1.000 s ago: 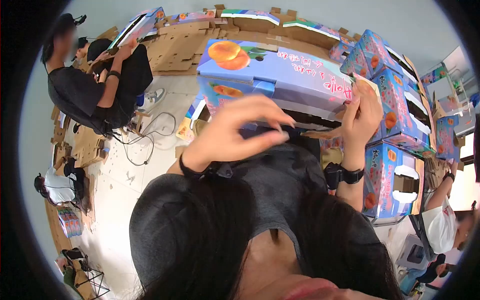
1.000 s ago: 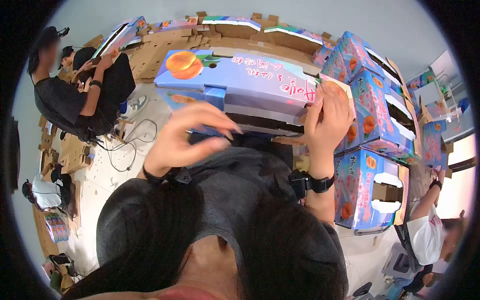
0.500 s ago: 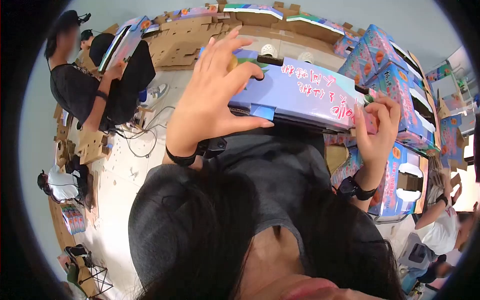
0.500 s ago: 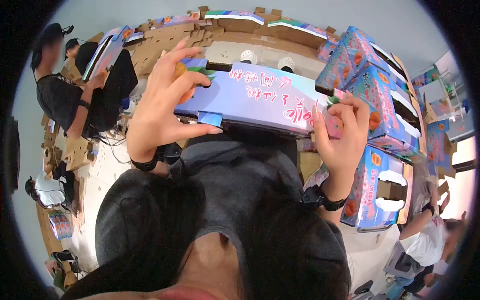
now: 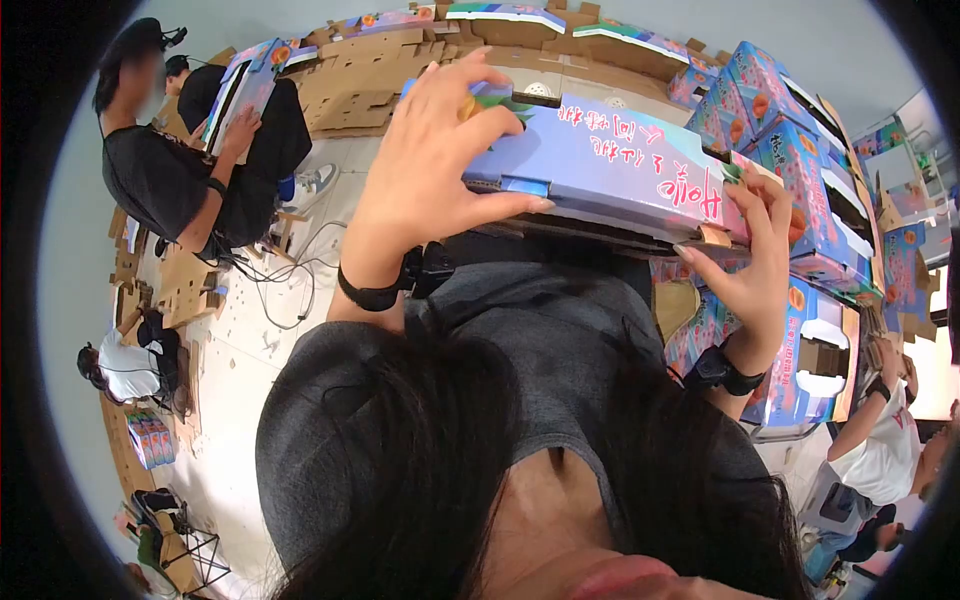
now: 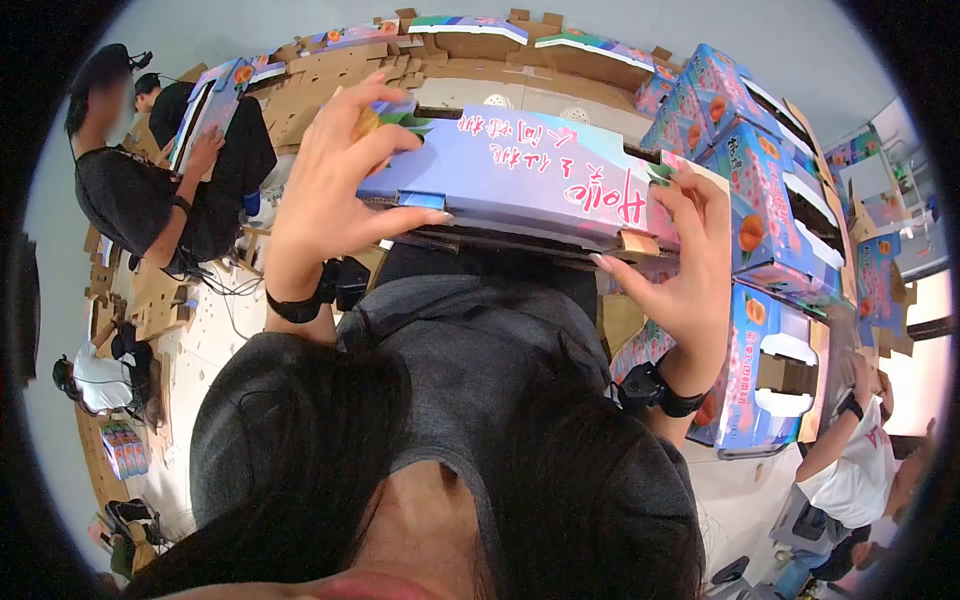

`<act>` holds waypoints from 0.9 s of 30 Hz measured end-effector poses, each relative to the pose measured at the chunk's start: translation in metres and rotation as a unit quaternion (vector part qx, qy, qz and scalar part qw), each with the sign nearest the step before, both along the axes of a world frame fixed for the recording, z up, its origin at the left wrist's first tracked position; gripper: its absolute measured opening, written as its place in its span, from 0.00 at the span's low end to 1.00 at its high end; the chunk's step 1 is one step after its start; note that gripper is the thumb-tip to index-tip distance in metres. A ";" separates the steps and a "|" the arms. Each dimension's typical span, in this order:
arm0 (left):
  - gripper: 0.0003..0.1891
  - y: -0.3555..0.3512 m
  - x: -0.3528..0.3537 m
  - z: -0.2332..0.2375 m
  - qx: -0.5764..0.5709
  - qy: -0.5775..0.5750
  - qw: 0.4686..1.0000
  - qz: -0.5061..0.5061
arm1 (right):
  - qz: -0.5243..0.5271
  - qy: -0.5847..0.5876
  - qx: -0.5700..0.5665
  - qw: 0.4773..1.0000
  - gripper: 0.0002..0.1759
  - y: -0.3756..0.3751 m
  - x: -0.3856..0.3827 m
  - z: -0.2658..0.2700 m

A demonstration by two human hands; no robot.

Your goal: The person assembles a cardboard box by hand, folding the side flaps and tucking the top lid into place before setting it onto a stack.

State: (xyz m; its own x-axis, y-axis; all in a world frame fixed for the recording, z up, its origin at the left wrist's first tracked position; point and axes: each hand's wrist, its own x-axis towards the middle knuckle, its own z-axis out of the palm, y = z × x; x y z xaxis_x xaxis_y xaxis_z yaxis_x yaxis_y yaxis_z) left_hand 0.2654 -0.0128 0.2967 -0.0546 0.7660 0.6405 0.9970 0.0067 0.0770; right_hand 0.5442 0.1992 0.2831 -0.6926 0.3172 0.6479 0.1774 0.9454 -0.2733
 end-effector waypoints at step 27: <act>0.58 -0.056 -0.077 -0.130 -0.040 -0.584 0.798 -0.139 | 0.015 -0.015 -0.083 0.996 0.39 0.019 0.026 -0.005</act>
State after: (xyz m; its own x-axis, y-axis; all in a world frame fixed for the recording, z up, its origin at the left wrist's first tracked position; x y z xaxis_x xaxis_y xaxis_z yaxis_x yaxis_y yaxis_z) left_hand 0.1881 -0.0686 0.1669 -0.3998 0.8887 0.2246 0.2084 -0.1505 0.9664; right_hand 0.5703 0.2183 0.2785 -0.7224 0.3969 0.5662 0.1598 0.8925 -0.4218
